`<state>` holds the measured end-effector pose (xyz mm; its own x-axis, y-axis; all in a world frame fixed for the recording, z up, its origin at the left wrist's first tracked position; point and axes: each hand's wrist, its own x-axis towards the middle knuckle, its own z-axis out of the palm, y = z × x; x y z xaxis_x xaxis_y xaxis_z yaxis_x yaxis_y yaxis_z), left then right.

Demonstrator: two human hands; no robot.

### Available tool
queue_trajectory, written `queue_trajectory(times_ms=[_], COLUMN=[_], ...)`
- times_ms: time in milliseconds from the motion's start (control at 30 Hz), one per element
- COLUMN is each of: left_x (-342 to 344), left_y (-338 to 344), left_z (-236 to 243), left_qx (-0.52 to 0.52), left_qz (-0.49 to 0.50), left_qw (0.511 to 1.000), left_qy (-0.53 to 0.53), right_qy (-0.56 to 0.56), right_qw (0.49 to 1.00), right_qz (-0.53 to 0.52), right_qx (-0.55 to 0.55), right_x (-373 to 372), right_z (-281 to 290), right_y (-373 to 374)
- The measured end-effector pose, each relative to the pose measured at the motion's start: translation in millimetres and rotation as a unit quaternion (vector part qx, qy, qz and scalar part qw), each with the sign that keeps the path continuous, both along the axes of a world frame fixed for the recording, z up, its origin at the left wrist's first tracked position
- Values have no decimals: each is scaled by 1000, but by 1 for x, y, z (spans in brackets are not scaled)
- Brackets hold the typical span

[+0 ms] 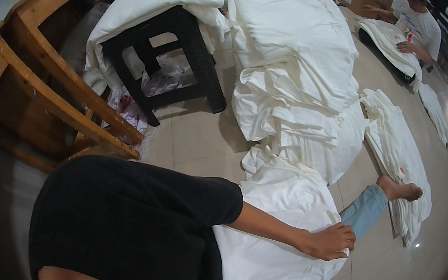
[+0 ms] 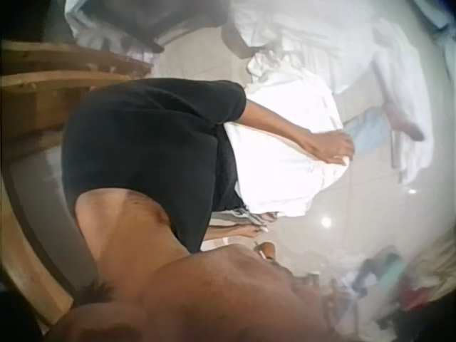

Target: The person sits on the floor and uses scissors to cut tags and threads off a stack of white fabric. They handle the fabric with both hands to align the edges and remove the cut pieces.

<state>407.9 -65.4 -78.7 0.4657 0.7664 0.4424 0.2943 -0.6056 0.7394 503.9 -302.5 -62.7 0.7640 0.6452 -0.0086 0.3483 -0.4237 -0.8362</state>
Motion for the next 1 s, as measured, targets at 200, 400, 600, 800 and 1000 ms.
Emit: queue_trajectory(times_ms=[200,400,600,800,1000], left_x=[2,-7,-13,-8,-23], left_y=[-2,-17,-40,-55,-27], left_z=[13,3,-5,-7,-11], left_qx=[-8,-53,-49,-77,-30], left_qz=[-22,-29,-7,15,1], left_qw=[998,996,998,996,998], left_qy=[56,59,-40,-49,-52], right_qy=[32,205,392,280,-17], right_qw=[997,977,919,956,993], right_qz=[-67,-52,37,82,112], right_qx=[-11,6,40,31,20], right_x=[19,32,61,-5,-26], right_z=[-4,36,-24,33,22], right_y=[-44,-19,76,107,91])
